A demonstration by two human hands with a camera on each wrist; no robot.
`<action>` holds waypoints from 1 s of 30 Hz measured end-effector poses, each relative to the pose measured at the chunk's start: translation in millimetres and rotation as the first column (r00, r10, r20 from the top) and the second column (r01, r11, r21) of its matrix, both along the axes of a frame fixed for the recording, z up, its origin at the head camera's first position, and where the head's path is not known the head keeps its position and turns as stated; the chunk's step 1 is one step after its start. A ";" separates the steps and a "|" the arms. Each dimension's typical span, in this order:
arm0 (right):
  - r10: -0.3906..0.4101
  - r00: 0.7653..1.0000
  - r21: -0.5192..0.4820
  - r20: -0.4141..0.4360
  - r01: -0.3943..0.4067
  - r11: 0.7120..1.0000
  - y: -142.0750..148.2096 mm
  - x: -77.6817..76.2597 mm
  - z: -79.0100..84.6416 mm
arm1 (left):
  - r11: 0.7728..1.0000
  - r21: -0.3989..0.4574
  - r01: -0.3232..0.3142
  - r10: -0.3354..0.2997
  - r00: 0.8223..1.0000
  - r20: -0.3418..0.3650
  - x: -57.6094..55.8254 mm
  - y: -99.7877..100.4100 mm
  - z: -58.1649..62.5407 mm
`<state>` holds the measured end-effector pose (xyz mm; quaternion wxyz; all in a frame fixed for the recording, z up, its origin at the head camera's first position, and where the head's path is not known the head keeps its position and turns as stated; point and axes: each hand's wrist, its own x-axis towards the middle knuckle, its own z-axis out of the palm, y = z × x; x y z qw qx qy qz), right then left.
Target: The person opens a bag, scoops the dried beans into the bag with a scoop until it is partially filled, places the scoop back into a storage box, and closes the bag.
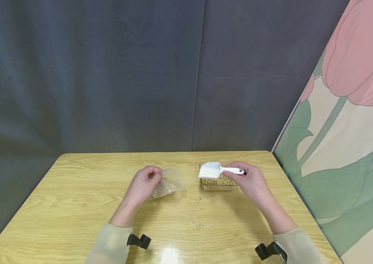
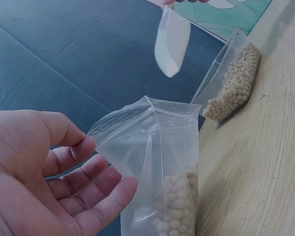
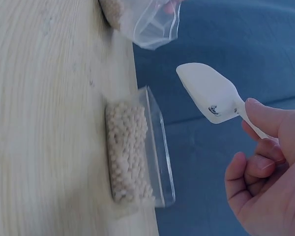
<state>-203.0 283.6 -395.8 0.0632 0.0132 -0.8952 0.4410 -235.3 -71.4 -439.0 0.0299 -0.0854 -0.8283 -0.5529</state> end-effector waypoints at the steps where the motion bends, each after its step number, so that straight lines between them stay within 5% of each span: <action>1: -0.007 1.000 0.005 0.002 0.007 1.000 3.3 -0.3 -0.8 | 1.000 0.000 0.000 0.000 1.000 0.000 -0.1 0.0 0.0; 30: -0.007 1.000 0.132 -0.026 0.010 0.991 55.2 -30.2 -22.3 | 1.000 0.010 0.000 0.000 1.000 0.010 -0.6 -0.8 -1.4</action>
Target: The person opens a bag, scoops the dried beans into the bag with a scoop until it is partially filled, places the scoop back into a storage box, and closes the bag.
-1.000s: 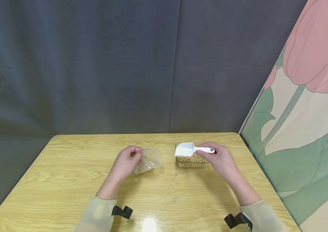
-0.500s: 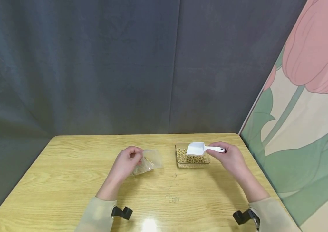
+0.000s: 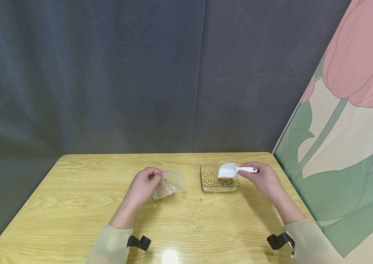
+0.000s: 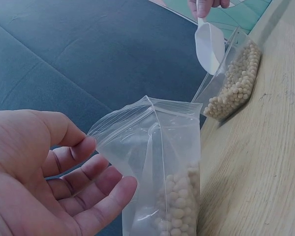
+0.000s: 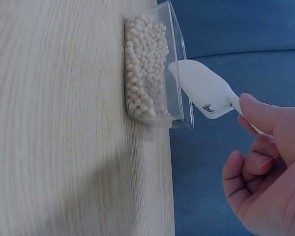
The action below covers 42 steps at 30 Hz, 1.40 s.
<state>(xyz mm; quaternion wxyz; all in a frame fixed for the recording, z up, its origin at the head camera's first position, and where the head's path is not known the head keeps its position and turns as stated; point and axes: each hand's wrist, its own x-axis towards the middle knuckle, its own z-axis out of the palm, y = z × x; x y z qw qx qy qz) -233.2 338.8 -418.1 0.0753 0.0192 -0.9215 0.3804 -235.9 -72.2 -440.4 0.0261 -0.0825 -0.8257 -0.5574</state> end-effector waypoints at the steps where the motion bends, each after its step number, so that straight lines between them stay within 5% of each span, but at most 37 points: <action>1: 0.002 1.000 0.009 0.001 -0.002 1.000 0.3 -0.5 0.0 | 1.000 -0.001 0.000 0.000 1.000 0.000 -0.1 0.0 -0.1; 23: 0.045 0.998 0.148 0.046 -0.051 0.988 -2.6 -12.2 -1.3 | 1.000 -0.011 -0.006 0.006 1.000 -0.029 0.2 -0.5 0.7; 34: 0.061 0.995 0.093 0.076 -0.068 0.993 -6.2 -17.9 -13.1 | 1.000 -0.007 -0.004 0.004 1.000 -0.031 -0.3 -0.6 0.1; 42: 0.049 0.988 -0.067 0.147 -0.040 0.997 -8.5 -18.4 -29.7 | 1.000 -0.001 -0.001 0.001 1.000 -0.016 -0.9 -0.8 -0.4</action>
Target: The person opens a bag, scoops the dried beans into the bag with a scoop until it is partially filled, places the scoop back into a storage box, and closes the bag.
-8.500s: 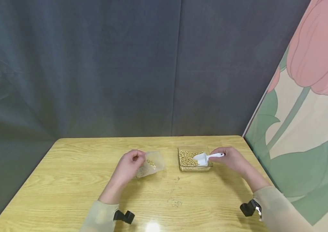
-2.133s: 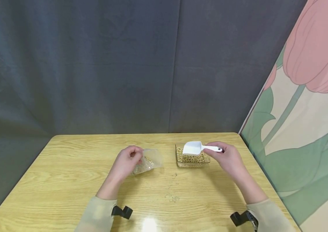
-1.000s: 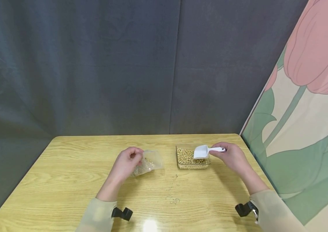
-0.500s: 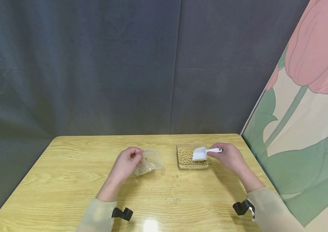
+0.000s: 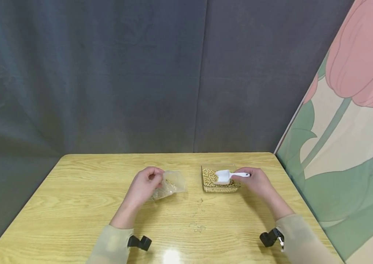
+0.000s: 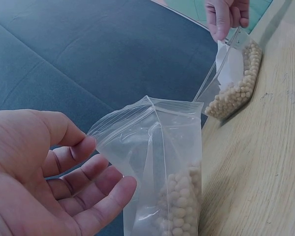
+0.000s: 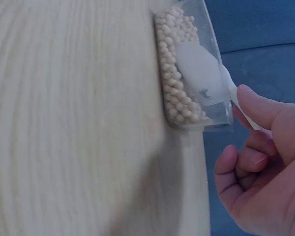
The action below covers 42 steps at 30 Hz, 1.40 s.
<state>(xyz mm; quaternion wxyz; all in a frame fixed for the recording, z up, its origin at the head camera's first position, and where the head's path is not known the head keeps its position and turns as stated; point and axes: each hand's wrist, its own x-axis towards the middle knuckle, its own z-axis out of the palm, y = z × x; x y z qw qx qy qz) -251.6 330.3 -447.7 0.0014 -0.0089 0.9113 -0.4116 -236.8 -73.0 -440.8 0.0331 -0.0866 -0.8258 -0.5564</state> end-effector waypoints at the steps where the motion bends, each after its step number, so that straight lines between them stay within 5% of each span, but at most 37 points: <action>1: -0.002 1.000 -0.018 0.011 0.002 1.000 -0.8 0.0 -2.5 | 1.000 0.002 0.001 -0.001 1.000 0.001 -0.1 0.0 -0.1; 11: -0.024 0.998 -0.122 0.054 0.031 0.992 -8.3 -3.5 -17.9 | 1.000 0.007 -0.005 0.005 1.000 -0.005 -0.6 -0.1 0.1; 25: -0.060 0.997 -0.129 0.058 0.067 0.989 -15.1 -4.7 -27.0 | 1.000 0.004 -0.013 0.013 1.000 -0.001 0.9 -1.1 0.4; 42: -0.104 0.991 -0.275 0.088 0.124 0.953 -12.9 3.4 -37.2 | 1.000 0.005 -0.004 0.004 1.000 0.013 1.2 0.8 -1.1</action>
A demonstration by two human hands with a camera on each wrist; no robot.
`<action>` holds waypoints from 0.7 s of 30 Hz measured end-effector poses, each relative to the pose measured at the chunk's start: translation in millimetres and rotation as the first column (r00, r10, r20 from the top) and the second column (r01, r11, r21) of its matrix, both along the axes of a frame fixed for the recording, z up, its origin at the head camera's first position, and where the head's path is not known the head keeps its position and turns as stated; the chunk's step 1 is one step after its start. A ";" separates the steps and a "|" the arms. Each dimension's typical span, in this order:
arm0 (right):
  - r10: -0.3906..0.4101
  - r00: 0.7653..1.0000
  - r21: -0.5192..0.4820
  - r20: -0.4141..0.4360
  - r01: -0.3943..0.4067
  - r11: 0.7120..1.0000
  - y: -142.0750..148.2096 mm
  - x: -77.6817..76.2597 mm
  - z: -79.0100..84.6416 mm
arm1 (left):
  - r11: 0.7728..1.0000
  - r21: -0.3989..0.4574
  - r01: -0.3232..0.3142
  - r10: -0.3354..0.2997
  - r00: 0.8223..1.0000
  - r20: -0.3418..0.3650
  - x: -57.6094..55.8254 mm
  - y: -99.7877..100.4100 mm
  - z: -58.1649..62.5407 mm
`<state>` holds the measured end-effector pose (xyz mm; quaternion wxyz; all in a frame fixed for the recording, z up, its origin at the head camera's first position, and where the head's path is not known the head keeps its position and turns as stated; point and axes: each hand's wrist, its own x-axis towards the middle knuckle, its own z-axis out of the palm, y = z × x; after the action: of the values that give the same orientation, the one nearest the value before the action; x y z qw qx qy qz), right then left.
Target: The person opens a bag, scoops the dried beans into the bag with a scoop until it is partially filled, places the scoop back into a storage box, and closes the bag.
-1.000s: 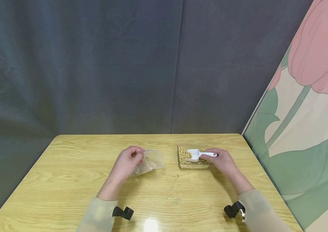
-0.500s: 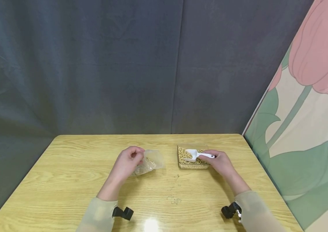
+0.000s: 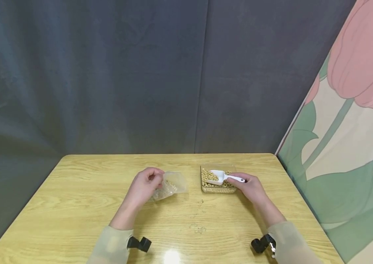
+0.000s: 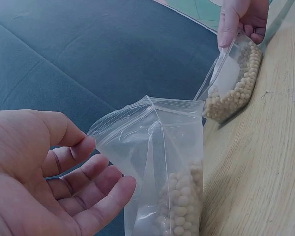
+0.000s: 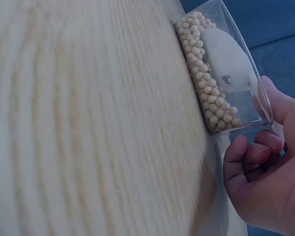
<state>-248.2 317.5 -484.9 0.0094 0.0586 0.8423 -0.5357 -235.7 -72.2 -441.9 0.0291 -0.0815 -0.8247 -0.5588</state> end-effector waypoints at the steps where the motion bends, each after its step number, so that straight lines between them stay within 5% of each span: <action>1: 0.000 1.000 -0.017 0.000 0.000 1.000 0.4 1.0 -1.2 | 1.000 0.000 0.000 0.000 1.000 0.004 0.3 -0.2 -0.3; 21: -0.054 0.997 -0.290 -0.051 0.037 0.956 -4.7 1.5 -8.7 | 0.999 0.001 -0.033 0.033 0.999 0.011 -2.4 -14.4 -3.1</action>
<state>-246.7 312.7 -493.7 -0.0191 0.0605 0.7533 -0.6546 -238.1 -86.6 -445.0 0.0337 -0.0647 -0.8258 -0.5592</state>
